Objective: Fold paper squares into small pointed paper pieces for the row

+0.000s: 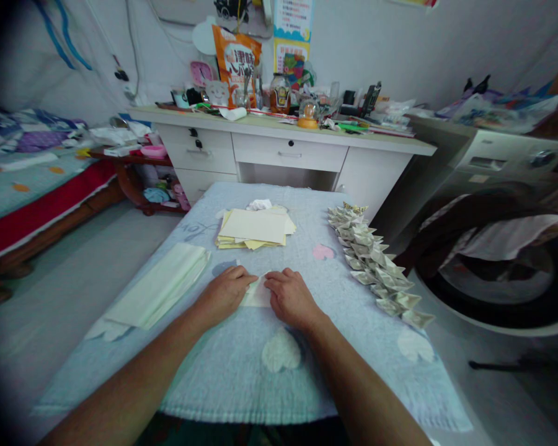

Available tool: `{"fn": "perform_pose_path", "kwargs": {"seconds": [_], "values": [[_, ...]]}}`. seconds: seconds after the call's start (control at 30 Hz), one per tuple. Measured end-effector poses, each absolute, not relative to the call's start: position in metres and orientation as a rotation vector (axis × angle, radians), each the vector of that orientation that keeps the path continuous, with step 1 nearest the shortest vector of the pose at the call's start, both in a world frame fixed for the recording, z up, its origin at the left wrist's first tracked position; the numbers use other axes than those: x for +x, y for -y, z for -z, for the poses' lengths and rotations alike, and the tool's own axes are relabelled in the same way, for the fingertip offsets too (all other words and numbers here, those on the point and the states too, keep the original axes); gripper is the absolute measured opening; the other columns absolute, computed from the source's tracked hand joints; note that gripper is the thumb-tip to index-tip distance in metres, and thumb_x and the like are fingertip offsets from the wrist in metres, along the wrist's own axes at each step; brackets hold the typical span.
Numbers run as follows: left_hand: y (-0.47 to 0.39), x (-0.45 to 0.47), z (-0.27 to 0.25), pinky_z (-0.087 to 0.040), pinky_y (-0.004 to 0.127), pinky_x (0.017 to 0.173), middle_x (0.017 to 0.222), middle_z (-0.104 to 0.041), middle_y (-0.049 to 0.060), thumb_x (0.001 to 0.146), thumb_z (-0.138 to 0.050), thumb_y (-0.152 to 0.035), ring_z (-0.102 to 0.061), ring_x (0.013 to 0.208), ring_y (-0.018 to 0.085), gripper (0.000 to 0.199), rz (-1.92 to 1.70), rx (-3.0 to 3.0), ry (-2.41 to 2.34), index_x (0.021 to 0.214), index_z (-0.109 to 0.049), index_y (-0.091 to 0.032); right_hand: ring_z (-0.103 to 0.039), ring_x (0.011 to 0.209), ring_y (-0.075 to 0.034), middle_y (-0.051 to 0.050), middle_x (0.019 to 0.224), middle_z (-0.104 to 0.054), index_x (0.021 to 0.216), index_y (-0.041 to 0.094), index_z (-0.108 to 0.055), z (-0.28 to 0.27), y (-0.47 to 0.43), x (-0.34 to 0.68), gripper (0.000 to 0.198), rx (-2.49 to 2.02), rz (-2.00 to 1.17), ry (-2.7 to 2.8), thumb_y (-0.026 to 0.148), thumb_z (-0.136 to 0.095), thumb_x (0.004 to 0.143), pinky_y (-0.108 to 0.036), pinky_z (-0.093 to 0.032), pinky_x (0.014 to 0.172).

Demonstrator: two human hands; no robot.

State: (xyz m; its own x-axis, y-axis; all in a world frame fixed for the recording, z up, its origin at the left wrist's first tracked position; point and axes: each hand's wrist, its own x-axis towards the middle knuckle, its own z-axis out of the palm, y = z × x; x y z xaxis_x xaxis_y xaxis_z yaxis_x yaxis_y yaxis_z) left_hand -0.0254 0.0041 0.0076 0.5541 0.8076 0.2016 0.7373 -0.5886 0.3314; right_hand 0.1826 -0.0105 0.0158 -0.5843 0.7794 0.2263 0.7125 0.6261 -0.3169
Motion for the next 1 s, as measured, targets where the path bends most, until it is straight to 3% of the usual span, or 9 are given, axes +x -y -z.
{"fn": "perform_pose_path", "kwargs": {"seconds": [0.4,0.53,1.0], "values": [[0.002,-0.020,-0.010,-0.041,0.038,0.093,0.107,-0.057,0.006,0.085,-0.053,-0.015,-0.049,0.100,0.022,0.033,-0.516,2.576,-1.282,0.116,-0.059,-0.023,-0.053,0.104,-0.020,-0.007,0.117,-0.062,0.116,0.019,-0.059,-0.009,0.005,0.188,0.042,-1.082,-0.449,2.303,0.003,-0.046,0.080,-0.036,-0.039,0.092],[0.001,-0.022,-0.011,-0.040,0.040,0.096,0.114,-0.057,0.005,0.081,-0.060,-0.018,-0.048,0.106,0.023,0.036,-0.550,2.545,-1.211,0.117,-0.058,-0.023,-0.053,0.102,-0.021,-0.008,0.111,-0.062,0.109,0.018,-0.062,-0.008,0.004,0.192,0.036,-1.112,-0.432,2.250,0.005,-0.053,0.077,-0.038,-0.039,0.092],[-0.003,-0.023,-0.004,-0.044,0.035,0.090,0.105,-0.062,0.005,0.080,-0.060,-0.013,-0.052,0.099,0.021,0.027,-0.692,2.499,-1.130,0.106,-0.065,-0.020,-0.049,0.099,-0.020,-0.006,0.114,-0.060,0.107,0.024,-0.068,-0.009,0.004,0.193,0.043,-1.175,-0.384,2.358,0.000,-0.051,0.076,-0.036,-0.037,0.088]]}}
